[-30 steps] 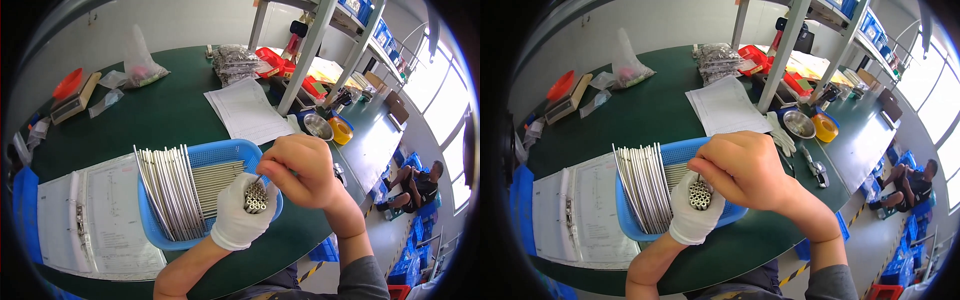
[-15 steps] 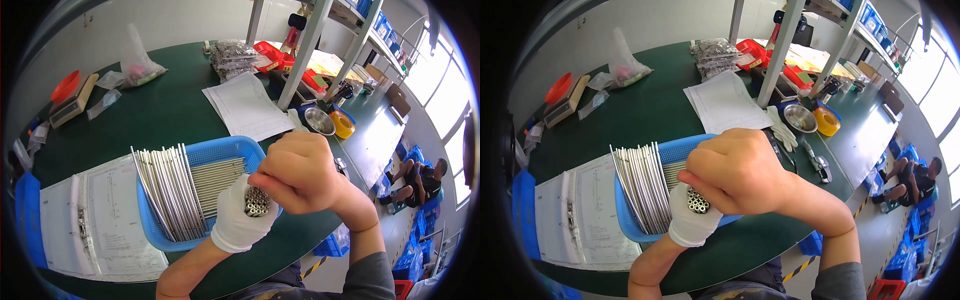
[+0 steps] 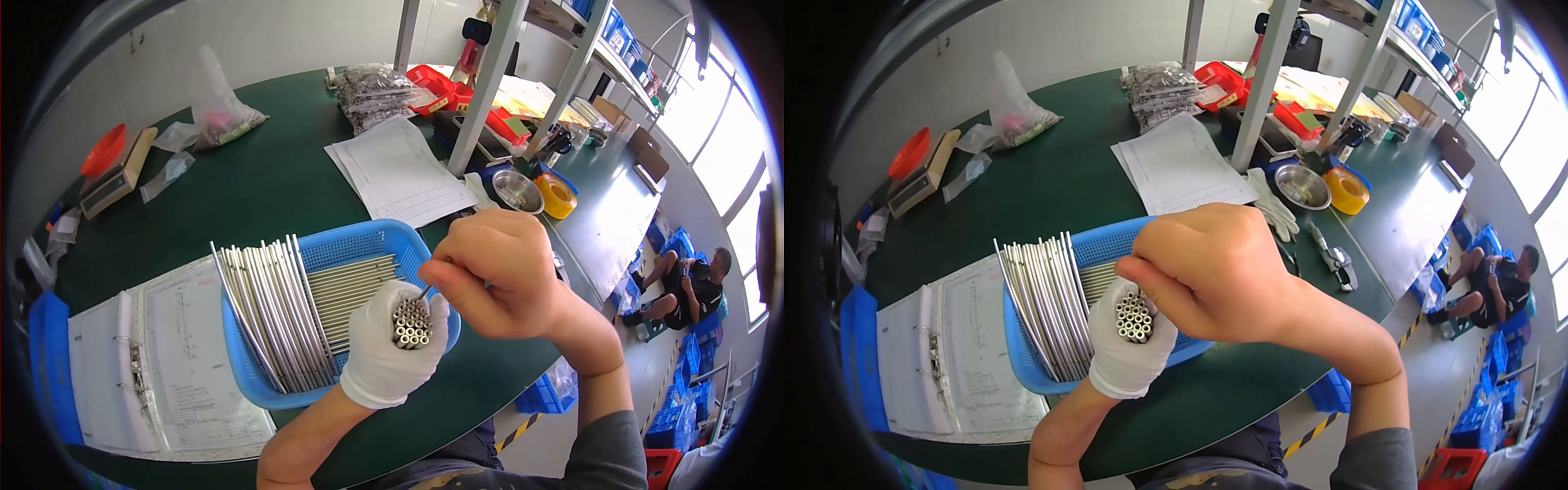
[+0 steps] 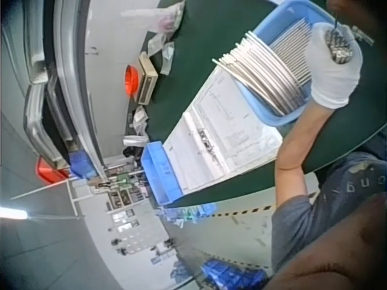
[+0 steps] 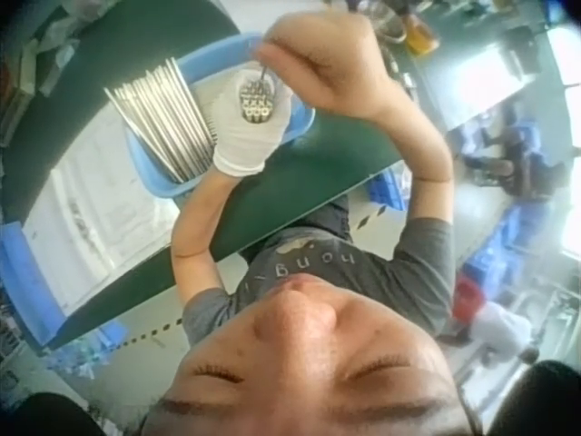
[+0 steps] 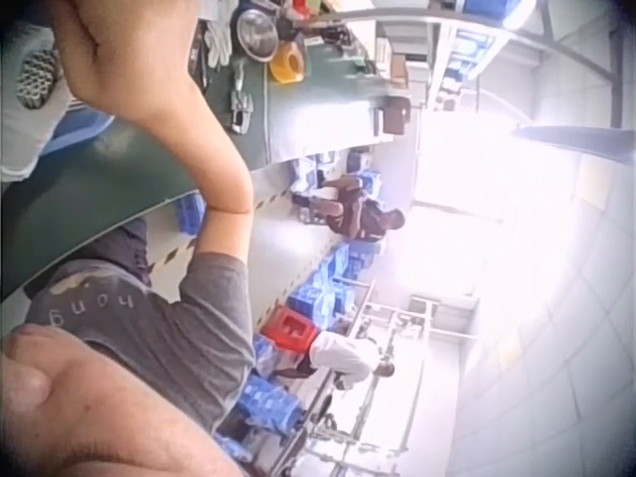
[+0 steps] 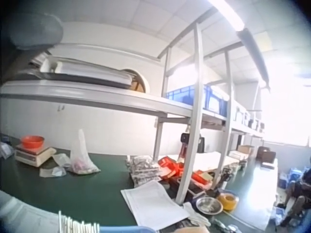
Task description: Inserting thin metal rods into a circular perforated fixture as part of a manufacturing assembly process.
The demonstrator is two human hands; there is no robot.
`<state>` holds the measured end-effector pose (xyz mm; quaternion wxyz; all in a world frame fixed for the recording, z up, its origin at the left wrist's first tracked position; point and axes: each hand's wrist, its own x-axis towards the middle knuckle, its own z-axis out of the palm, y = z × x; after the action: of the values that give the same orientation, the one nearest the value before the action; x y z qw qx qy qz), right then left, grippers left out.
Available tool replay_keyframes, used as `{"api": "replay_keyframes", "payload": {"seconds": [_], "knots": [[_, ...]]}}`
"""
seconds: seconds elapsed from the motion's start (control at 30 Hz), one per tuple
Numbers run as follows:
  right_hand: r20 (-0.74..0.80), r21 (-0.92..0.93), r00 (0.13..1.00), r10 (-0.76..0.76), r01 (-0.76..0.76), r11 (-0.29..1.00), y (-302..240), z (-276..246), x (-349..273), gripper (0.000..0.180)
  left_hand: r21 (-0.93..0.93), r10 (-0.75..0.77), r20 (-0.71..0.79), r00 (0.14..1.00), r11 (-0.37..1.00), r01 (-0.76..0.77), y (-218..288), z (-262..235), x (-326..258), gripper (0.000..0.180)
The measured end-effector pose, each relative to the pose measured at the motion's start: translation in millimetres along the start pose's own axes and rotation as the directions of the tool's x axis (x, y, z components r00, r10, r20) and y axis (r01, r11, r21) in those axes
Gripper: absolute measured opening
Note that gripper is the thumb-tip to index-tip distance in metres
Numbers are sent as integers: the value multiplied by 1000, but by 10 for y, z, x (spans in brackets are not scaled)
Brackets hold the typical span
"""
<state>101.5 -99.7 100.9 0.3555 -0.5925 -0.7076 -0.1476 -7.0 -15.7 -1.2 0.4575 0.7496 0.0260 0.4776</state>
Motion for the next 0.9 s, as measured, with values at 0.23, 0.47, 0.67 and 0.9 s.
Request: {"api": "replay_keyframes", "payload": {"seconds": [0.23, 0.47, 0.67, 0.9], "knots": [[13, 47, 1000, 2, -2, 999, 33, 73, -7, 12, -75, -55, 16, 998, 996, 56, -24, 4, -13, 19], [29, 37, 996, -83, 82, 996, 5, 46, 31, 14, -29, -15, 62, 998, 999, 16, -69, 5, -42, 21], [57, 41, 995, -80, 78, 996, -19, -52, 44, 14, -14, 24, 30, 999, 1000, -23, 50, -32, 4, 21], [134, 38, 987, -86, 81, 996, 29, -92, 82, 18, -35, -34, 29, 999, 999, 35, 22, 3, -16, 20]]}}
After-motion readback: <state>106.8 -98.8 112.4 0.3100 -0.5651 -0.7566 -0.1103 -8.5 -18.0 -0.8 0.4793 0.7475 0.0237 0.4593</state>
